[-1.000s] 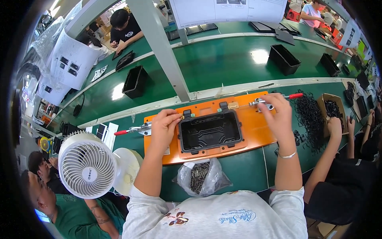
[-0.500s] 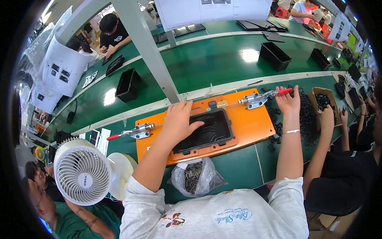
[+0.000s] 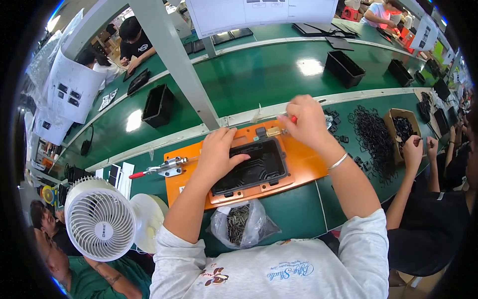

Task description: Assembling small components and clips into a black plastic housing using a specialized orange mounting jig in an electronics factory environment.

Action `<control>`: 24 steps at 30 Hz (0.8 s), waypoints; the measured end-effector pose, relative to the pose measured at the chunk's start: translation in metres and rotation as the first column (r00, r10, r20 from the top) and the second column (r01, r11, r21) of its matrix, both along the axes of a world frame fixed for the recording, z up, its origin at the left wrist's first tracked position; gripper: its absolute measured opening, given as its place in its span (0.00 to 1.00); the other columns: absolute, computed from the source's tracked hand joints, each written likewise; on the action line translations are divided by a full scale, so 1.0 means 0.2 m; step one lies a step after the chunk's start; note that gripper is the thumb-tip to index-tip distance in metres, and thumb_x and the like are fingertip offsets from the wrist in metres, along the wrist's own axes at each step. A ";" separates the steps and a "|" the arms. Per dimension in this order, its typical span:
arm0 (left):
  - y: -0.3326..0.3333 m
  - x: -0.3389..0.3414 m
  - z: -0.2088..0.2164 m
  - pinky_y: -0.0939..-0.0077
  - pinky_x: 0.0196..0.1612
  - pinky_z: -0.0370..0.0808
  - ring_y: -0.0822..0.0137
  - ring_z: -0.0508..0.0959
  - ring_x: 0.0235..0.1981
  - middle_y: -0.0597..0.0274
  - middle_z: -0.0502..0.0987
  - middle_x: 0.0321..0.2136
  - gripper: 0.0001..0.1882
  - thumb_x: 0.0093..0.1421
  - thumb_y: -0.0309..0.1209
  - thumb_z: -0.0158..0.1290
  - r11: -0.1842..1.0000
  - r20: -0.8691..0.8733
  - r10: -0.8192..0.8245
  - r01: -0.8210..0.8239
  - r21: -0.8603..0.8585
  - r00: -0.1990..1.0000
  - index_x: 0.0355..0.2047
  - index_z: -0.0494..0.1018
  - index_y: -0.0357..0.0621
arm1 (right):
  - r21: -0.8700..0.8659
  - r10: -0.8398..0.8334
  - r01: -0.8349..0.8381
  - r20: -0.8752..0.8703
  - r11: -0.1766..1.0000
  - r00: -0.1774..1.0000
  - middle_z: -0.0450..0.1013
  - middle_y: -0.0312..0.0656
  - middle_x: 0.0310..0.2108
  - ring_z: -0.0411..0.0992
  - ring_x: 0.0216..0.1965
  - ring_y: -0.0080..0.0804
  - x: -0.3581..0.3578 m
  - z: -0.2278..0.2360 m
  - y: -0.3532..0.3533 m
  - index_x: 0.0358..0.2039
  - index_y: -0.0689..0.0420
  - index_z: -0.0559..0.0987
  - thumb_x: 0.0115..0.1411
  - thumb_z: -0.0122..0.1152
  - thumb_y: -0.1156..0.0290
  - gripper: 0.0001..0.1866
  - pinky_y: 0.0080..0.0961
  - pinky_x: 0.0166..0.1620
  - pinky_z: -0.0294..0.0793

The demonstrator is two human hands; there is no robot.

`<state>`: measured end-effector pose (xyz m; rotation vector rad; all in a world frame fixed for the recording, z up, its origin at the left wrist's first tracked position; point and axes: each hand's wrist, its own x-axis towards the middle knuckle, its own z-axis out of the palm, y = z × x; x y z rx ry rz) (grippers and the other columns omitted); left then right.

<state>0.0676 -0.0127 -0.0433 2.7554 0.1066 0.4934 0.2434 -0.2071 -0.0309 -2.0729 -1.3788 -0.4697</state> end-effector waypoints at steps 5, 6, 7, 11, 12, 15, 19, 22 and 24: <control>0.00 -0.09 0.03 0.61 0.52 0.65 0.51 0.69 0.48 0.52 0.70 0.46 0.33 0.43 0.39 0.66 1.000 0.137 0.030 -0.030 -0.005 0.990 0.48 0.69 0.36 | 0.280 0.102 0.006 -0.371 0.960 0.923 0.72 0.43 0.35 0.69 0.37 0.33 0.09 0.05 -0.06 0.21 0.60 0.69 0.53 0.65 0.68 0.14 0.24 0.40 0.68; 0.00 -0.15 0.08 0.62 0.52 0.66 0.53 0.70 0.48 0.53 0.71 0.45 0.31 0.44 0.36 0.66 0.996 0.271 0.058 -0.040 -0.074 0.961 0.47 0.70 0.36 | 0.425 -0.021 0.213 -0.413 0.880 0.911 0.72 0.40 0.36 0.68 0.37 0.27 0.13 0.09 -0.11 0.24 0.59 0.72 0.56 0.62 0.68 0.11 0.22 0.40 0.68; 0.01 -0.24 0.09 0.63 0.51 0.67 0.55 0.71 0.47 0.54 0.72 0.45 0.29 0.45 0.33 0.65 0.989 0.395 0.098 -0.044 -0.144 0.914 0.47 0.70 0.36 | 0.530 -0.086 0.440 -0.564 0.725 0.822 0.71 0.39 0.35 0.68 0.37 0.26 0.18 0.14 -0.19 0.29 0.59 0.74 0.57 0.62 0.67 0.10 0.24 0.41 0.68; 0.16 -0.57 -0.10 0.75 0.41 0.70 0.67 0.74 0.36 0.60 0.74 0.35 0.16 0.55 0.32 0.58 0.403 0.215 0.525 -0.018 -0.915 0.824 0.41 0.70 0.38 | 0.698 -0.539 0.625 -0.395 0.350 0.744 0.69 0.42 0.39 0.69 0.36 0.26 0.27 0.23 -0.45 0.40 0.64 0.71 0.53 0.65 0.69 0.18 0.22 0.39 0.71; 0.21 -0.62 -0.14 0.75 0.41 0.70 0.67 0.74 0.36 0.60 0.74 0.35 0.16 0.55 0.32 0.58 0.401 0.210 0.535 -0.027 -0.915 0.818 0.41 0.70 0.38 | 0.653 -0.406 0.555 -0.385 0.515 0.829 0.70 0.40 0.38 0.69 0.36 0.25 0.20 0.27 -0.38 0.39 0.63 0.72 0.53 0.65 0.70 0.16 0.21 0.39 0.71; 0.30 -0.71 -0.14 0.74 0.42 0.68 0.68 0.72 0.37 0.61 0.71 0.35 0.13 0.58 0.35 0.55 0.087 0.221 0.741 0.235 -0.968 0.635 0.39 0.69 0.41 | 0.439 0.010 0.187 -0.408 0.879 0.913 0.73 0.36 0.34 0.70 0.33 0.22 -0.06 0.30 -0.05 0.36 0.58 0.76 0.52 0.64 0.74 0.10 0.20 0.38 0.71; 0.45 -0.72 -0.17 0.69 0.46 0.65 0.65 0.68 0.41 0.58 0.68 0.39 0.17 0.59 0.37 0.53 -0.254 -0.097 0.914 0.368 -0.894 0.394 0.42 0.65 0.42 | -0.005 0.196 -0.199 -0.158 0.980 0.968 0.73 0.47 0.33 0.72 0.36 0.44 -0.35 0.15 0.39 0.33 0.59 0.78 0.47 0.67 0.70 0.12 0.35 0.43 0.72; 0.57 -0.69 -0.20 0.67 0.47 0.65 0.64 0.68 0.43 0.56 0.66 0.40 0.19 0.58 0.38 0.54 -0.266 -0.093 0.920 0.433 -0.861 0.380 0.44 0.63 0.42 | -0.120 0.187 -0.240 -0.342 0.963 0.921 0.73 0.48 0.34 0.72 0.38 0.45 -0.41 0.09 0.56 0.31 0.59 0.78 0.45 0.69 0.69 0.13 0.35 0.42 0.72; 0.61 -0.68 -0.19 0.66 0.45 0.65 0.63 0.69 0.41 0.56 0.67 0.39 0.18 0.58 0.36 0.54 -0.250 -0.094 0.939 0.469 -0.847 0.330 0.43 0.62 0.42 | -0.301 0.218 -0.329 -0.347 0.895 0.912 0.73 0.45 0.27 0.74 0.30 0.39 -0.40 0.04 0.64 0.28 0.62 0.78 0.43 0.71 0.73 0.12 0.31 0.35 0.74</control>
